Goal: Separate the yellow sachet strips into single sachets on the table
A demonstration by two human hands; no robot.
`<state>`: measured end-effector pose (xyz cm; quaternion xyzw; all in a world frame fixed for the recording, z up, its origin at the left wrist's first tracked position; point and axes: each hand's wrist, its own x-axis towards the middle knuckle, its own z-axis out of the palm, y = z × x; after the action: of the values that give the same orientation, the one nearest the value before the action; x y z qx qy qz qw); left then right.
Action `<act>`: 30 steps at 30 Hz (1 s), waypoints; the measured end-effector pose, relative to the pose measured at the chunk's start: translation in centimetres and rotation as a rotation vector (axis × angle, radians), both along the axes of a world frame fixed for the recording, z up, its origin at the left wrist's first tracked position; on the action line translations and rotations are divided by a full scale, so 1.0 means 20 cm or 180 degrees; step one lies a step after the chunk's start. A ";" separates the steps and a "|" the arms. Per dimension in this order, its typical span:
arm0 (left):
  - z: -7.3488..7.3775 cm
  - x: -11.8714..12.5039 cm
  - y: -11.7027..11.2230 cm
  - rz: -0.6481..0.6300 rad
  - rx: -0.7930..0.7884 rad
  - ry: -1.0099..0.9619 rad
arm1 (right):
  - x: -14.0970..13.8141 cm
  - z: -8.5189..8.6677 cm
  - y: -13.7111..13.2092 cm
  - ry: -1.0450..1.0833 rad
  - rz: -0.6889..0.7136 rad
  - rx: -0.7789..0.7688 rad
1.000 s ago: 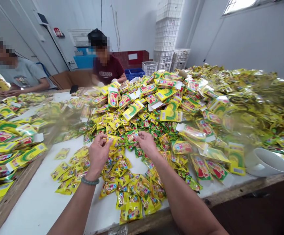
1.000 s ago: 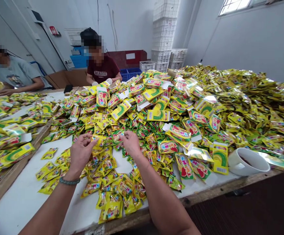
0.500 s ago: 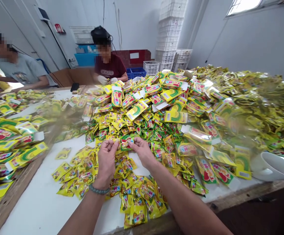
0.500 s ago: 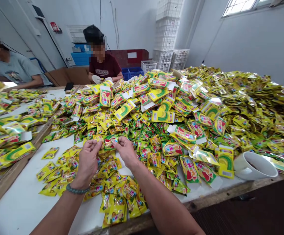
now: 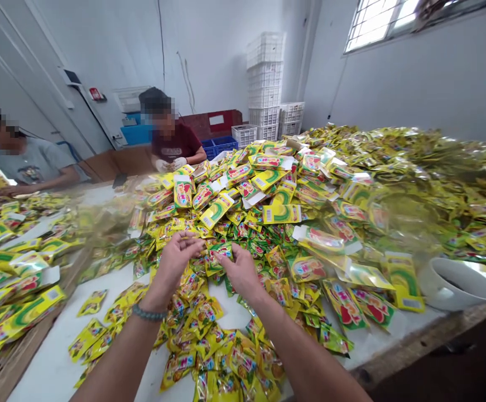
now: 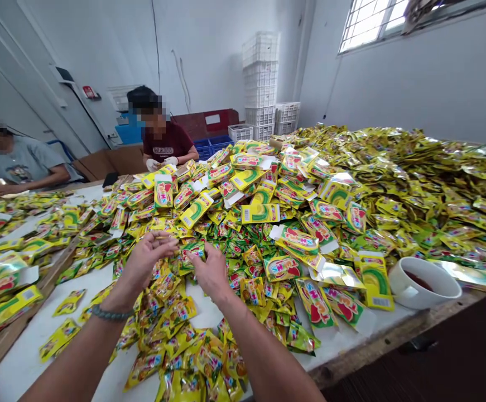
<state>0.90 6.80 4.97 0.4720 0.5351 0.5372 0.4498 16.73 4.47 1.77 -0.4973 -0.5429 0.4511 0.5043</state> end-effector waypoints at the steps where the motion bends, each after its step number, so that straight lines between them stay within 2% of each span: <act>1: 0.03 0.01 0.07 0.0112 0.0230 0.0373 | 0.01 0.00 0.00 -0.0251 -0.0214 0.0147; 4: 0.08 0.09 0.28 0.0442 0.0819 0.2018 | 0.02 0.01 0.02 -0.0628 -0.0541 0.0339; 6: 0.06 0.16 0.38 0.0363 0.1016 0.3063 | 0.03 0.00 0.02 -0.0700 -0.0628 0.0309; 8: 0.03 0.21 0.44 0.0114 0.0984 0.3593 | 0.04 0.00 0.03 -0.0755 -0.0705 0.0236; 10: 0.01 0.22 0.47 0.0053 0.0773 0.3673 | 0.05 0.00 0.04 -0.0791 -0.0740 0.0198; 12: 0.00 0.19 0.46 0.0243 0.0585 0.3594 | 0.06 0.01 0.04 -0.0770 -0.0760 0.0215; 14: 0.01 0.14 0.39 0.0262 0.0525 0.3219 | 0.07 0.03 0.04 -0.0596 -0.0718 0.0315; 18: 0.01 0.04 0.12 -0.0477 0.0328 0.2020 | 0.09 0.08 0.03 0.0061 -0.0571 0.0649; 22: -0.05 0.03 -0.18 -0.1114 -0.0410 0.1318 | 0.11 0.10 0.04 0.0318 -0.0517 0.0814; 24: -0.09 0.03 -0.28 -0.1176 -0.0700 0.0767 | 0.12 0.08 0.05 0.0040 -0.0204 0.0789; 26: -0.12 0.02 -0.33 -0.0999 -0.0781 0.0402 | 0.13 0.06 0.06 -0.0417 0.0178 0.0706; 30: -0.16 -0.02 -0.38 -0.0868 -0.0797 0.0227 | 0.15 0.04 0.05 -0.1443 0.0584 0.0592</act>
<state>0.54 -0.82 1.74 0.4992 0.5444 0.3834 0.5545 19.63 5.55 2.57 -0.4859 -0.7241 0.3201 0.3703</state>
